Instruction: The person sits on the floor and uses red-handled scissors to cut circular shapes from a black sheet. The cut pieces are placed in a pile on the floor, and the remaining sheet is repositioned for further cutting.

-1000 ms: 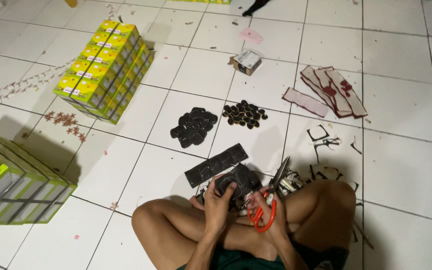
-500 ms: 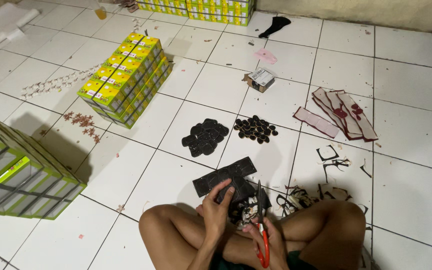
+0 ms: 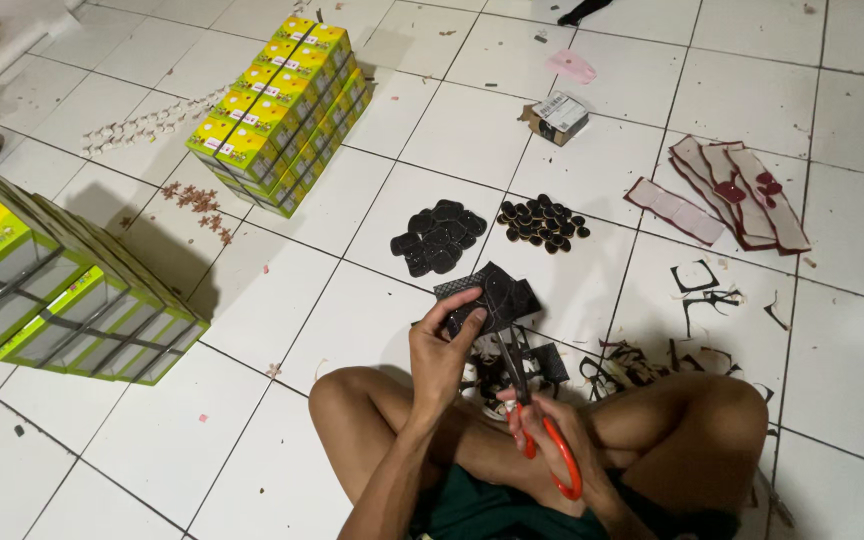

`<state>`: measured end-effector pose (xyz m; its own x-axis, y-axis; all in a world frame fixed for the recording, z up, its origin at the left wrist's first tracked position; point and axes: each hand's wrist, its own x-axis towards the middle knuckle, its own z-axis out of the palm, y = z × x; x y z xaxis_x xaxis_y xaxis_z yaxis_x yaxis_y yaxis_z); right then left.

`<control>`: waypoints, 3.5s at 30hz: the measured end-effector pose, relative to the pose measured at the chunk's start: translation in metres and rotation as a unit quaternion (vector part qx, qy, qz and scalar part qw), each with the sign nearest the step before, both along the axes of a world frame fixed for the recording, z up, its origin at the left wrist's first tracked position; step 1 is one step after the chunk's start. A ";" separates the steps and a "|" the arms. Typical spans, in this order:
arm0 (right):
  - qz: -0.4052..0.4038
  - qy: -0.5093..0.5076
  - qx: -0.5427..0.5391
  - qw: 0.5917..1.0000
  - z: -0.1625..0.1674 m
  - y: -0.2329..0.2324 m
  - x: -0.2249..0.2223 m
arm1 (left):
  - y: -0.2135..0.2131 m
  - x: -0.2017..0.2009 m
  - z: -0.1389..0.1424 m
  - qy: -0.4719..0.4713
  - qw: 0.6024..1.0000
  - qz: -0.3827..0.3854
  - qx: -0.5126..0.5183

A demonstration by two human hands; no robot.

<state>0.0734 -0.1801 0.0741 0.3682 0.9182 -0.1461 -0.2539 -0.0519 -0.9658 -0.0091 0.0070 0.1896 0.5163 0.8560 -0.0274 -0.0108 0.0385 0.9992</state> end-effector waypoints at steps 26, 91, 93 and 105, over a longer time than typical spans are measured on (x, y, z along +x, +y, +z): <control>-0.068 -0.107 -0.145 0.981 0.055 0.018 0.007 | -0.009 -0.010 0.003 0.031 0.999 -0.006 -0.026; -0.044 -0.116 -0.053 0.991 0.062 0.014 0.017 | -0.022 -0.013 -0.001 0.007 0.997 -0.076 0.027; -0.042 -0.121 -0.061 0.990 0.067 0.014 0.015 | -0.025 -0.014 0.002 0.009 0.997 -0.078 -0.009; -0.061 -0.113 -0.043 0.991 0.076 0.013 0.017 | -0.032 -0.015 0.015 0.025 0.996 -0.080 0.043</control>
